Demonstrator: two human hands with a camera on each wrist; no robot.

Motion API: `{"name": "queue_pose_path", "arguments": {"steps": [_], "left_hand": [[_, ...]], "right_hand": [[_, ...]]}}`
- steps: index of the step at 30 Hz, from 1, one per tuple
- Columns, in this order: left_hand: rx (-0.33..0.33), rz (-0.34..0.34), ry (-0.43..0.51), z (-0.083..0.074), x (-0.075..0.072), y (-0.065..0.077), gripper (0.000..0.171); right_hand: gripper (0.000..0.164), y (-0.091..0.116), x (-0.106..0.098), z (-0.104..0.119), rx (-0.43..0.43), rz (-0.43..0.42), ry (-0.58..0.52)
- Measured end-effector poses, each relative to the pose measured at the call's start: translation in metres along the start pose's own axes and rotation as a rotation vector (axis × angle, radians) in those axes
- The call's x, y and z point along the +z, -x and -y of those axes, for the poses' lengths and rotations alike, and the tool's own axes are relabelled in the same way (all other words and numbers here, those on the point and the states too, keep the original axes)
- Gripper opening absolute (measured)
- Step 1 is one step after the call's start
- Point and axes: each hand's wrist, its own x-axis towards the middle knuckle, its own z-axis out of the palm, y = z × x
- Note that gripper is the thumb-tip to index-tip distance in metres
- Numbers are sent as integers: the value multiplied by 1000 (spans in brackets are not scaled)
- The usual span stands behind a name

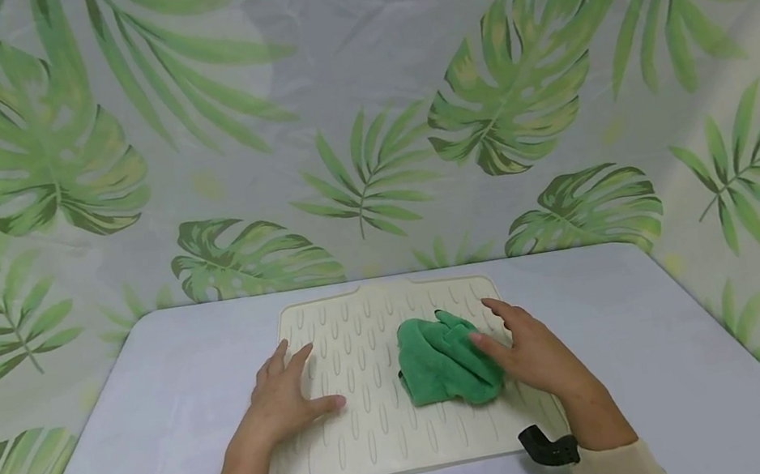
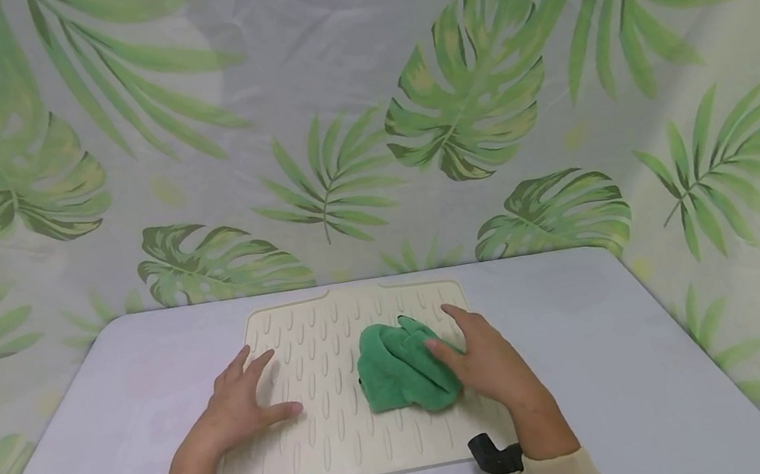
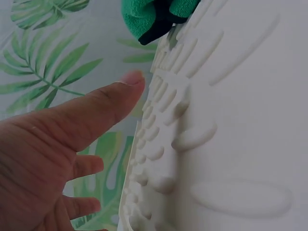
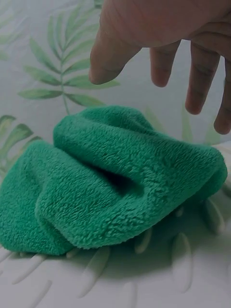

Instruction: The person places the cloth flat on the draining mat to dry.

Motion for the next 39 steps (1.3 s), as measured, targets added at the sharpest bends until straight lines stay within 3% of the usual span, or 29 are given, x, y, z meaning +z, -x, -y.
{"name": "queue_pose_path", "arguments": {"steps": [17,39], "left_hand": [[142,-79,81,-22,1,2,89],[257,-19,112,-44,20,8,79]], "right_hand": [[64,1,-10,-4,14,-23,27],[55,1,-9,-6,39,-33,61]]}}
